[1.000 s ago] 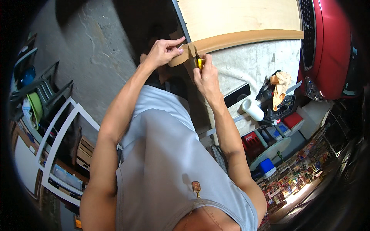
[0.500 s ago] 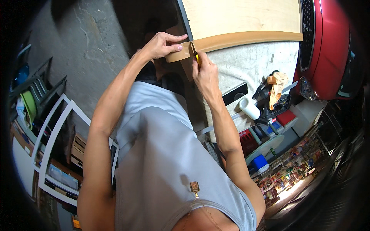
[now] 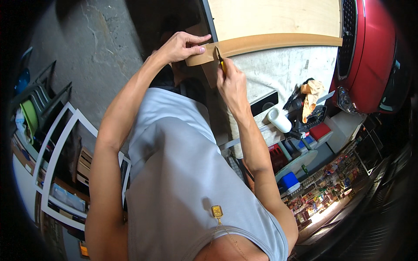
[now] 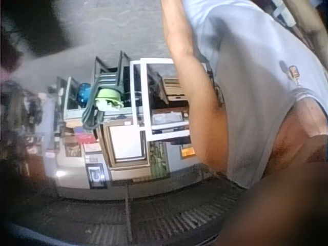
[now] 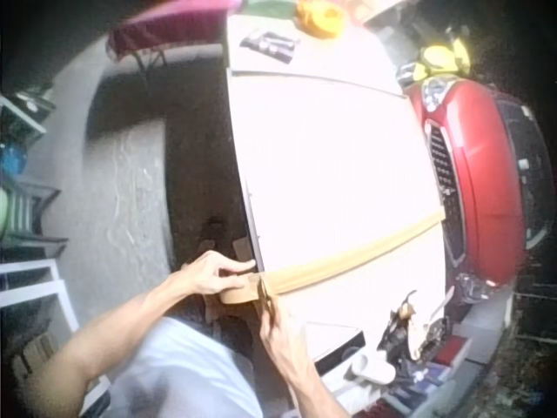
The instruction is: The person applies brown edge banding to the perimeter of a light-colored wooden panel. They use a utility knife to cut the banding to length, press it along the edges, and smooth it with a cloth. The panel rests on a workbench in a cluttered garage.
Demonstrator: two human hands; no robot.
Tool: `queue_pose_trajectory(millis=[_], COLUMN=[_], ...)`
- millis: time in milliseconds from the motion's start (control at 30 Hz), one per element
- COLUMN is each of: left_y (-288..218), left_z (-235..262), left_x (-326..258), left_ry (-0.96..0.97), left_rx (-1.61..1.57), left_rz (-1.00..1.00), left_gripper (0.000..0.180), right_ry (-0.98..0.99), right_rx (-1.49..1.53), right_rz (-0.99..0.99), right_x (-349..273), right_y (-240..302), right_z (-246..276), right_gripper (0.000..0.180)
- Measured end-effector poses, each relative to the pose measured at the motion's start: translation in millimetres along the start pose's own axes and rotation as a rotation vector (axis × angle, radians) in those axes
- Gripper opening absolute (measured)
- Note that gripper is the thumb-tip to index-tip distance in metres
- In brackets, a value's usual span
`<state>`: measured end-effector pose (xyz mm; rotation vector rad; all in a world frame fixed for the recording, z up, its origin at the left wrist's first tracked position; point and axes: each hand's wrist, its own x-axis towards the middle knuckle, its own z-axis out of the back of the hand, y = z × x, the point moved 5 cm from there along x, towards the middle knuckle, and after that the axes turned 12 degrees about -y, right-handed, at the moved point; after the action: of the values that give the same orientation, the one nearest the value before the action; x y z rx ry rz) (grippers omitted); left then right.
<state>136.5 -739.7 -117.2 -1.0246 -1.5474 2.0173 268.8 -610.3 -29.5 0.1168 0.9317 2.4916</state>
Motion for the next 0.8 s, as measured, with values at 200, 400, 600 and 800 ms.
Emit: queue_pose_trajectory(millis=[200, 400, 600, 800], left_y=[-3, -6, -15, -31], left_z=[1, 1, -2, -15], left_x=[-1, -17, -57, -42], left_ry=[0.006, 0.141, 0.104, -0.033], left_rx=[-0.006, 0.228, 0.423, 0.726], left_rz=[0.036, 0.031, -0.050, -0.274], left_gripper=[0.044, 0.075, 0.089, 0.085], right_ry=[0.065, 0.012, -0.022, 0.066], right_rx=[-0.035, -0.039, 0.004, -0.047], right_rz=[-0.101, -0.114, -0.042, -0.054], right_x=[-29, -11, 24, 29], right_y=[0, -1, -1, 10], right_z=[15, 22, 4, 7], right_gripper=[0.015, 0.018, 0.014, 0.012])
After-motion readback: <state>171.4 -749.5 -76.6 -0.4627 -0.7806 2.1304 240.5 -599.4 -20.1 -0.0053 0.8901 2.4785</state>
